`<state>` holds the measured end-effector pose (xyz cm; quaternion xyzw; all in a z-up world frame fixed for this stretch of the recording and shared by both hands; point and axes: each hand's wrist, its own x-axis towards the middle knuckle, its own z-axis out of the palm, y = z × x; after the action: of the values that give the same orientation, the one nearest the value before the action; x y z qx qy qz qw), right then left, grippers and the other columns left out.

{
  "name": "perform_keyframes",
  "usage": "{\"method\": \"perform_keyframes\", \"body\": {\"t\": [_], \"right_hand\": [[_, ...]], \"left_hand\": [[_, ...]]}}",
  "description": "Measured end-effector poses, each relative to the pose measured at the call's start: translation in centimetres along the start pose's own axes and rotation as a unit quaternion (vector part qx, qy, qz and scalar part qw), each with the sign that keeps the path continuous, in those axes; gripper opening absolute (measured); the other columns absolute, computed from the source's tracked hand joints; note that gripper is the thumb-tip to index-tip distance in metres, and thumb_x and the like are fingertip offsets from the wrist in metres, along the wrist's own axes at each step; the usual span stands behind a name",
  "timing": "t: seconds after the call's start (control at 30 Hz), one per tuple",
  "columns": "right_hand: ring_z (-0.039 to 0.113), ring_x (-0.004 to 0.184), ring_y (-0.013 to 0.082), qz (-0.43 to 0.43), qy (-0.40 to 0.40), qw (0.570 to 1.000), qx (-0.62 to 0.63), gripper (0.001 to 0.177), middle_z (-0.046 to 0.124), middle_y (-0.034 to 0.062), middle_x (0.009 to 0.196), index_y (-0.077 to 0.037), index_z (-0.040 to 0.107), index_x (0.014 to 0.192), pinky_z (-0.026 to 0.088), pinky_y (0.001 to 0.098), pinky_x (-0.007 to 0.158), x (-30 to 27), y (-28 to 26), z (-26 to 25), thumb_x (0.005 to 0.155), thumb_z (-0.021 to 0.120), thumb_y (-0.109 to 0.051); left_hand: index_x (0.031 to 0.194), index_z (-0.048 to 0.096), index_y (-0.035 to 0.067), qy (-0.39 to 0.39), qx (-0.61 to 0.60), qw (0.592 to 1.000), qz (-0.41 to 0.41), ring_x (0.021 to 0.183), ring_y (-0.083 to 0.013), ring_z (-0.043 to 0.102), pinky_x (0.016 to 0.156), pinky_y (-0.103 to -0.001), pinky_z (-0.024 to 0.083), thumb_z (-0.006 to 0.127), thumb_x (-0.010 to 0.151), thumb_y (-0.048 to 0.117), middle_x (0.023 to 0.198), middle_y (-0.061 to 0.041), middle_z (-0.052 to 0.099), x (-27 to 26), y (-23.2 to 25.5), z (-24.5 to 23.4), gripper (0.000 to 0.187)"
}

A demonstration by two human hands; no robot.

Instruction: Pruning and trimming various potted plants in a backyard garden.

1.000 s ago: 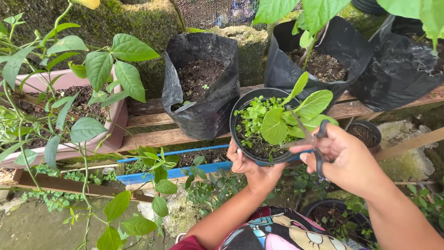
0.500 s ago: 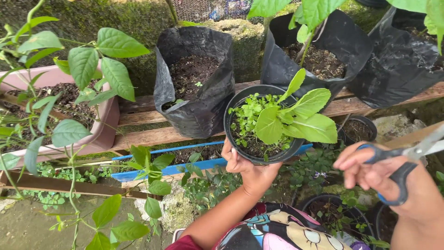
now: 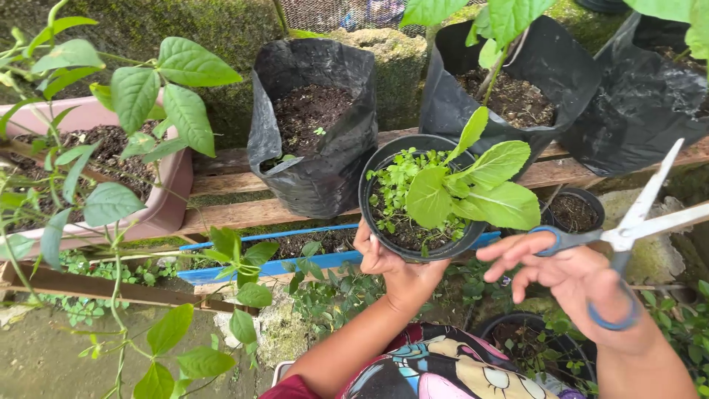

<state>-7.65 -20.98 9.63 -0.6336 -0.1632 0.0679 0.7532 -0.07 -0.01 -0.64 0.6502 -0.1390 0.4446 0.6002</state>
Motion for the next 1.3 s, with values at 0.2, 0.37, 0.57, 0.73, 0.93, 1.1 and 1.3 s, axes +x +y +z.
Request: {"method": "perform_keyframes", "body": {"t": [0.2,0.37,0.57,0.73,0.93,1.1,1.3], "right_hand": [[0.067,0.120,0.0342,-0.084,-0.072,0.984,-0.137,0.088,0.062,0.0266,0.139,0.004,0.058,0.131,0.055,0.0461,0.099,2.0,-1.9,2.8,0.096,0.048,-0.076],[0.046,0.148,0.0390,-0.078,-0.184,0.963,-0.178,0.083,0.052,0.0262,0.154,-0.001,0.058,0.135,0.034,0.0505,0.126,5.5,-4.3,6.0,0.100,0.045,-0.075],[0.033,0.158,0.0446,-0.087,-0.175,0.963,-0.187,0.080,0.041,0.0256,0.165,-0.002,0.056,0.137,0.026,0.0545,0.126,6.2,-4.4,5.8,0.101,0.047,-0.072],[0.042,0.158,0.0553,-0.226,-0.160,0.951,-0.140,0.067,0.059,0.0170,0.141,-0.015,0.052,0.140,0.037,0.0723,0.130,6.2,-2.3,2.3,0.102,0.043,-0.070],[0.040,0.156,0.0551,-0.141,-0.147,0.974,-0.096,0.072,0.054,0.0204,0.133,-0.010,0.056,0.132,0.044,0.0700,0.117,8.6,-4.4,1.6,0.098,0.045,-0.073],[0.044,0.154,0.0389,-0.087,-0.093,0.982,-0.136,0.086,0.049,0.0276,0.157,0.005,0.055,0.129,0.041,0.0551,0.123,9.8,-7.2,4.6,0.098,0.049,-0.075],[0.045,0.151,0.0379,-0.096,-0.091,0.983,-0.125,0.086,0.048,0.0262,0.157,0.004,0.043,0.141,0.035,0.0526,0.126,10.2,-6.5,7.3,0.097,0.058,-0.069]], "left_hand": [[0.141,0.012,0.021,0.008,-0.009,1.000,0.010,0.144,-0.0336,0.036,0.124,-0.049,0.033,0.098,0.070,0.022,0.151,-0.019,0.027,-0.2,-0.5,0.2,0.112],[0.137,0.011,0.018,-0.012,0.064,0.998,0.013,0.136,-0.0308,0.039,0.115,-0.048,0.038,0.100,0.064,0.030,0.145,-0.016,0.032,0.7,0.8,0.1,0.116],[0.136,0.011,0.019,-0.019,0.089,0.995,0.029,0.136,-0.0342,0.041,0.116,-0.052,0.037,0.099,0.070,0.024,0.146,-0.015,0.037,1.3,1.0,-0.1,0.110],[0.141,0.013,0.023,0.001,0.005,1.000,0.013,0.144,-0.0380,0.038,0.123,-0.053,0.036,0.097,0.072,0.023,0.151,-0.021,0.027,0.7,0.3,0.0,0.108],[0.138,0.013,0.022,-0.015,0.023,0.999,0.020,0.143,-0.0380,0.035,0.125,-0.055,0.034,0.096,0.071,0.021,0.149,-0.020,0.027,1.0,0.5,-0.2,0.107],[0.136,0.014,0.022,-0.008,0.020,1.000,0.008,0.142,-0.0377,0.035,0.123,-0.054,0.033,0.096,0.071,0.020,0.150,-0.022,0.026,0.7,0.4,-0.1,0.105],[0.137,0.013,0.022,-0.013,0.006,1.000,0.006,0.144,-0.0368,0.036,0.119,-0.050,0.036,0.095,0.077,0.021,0.152,-0.022,0.026,0.2,0.0,-0.1,0.102]]}}
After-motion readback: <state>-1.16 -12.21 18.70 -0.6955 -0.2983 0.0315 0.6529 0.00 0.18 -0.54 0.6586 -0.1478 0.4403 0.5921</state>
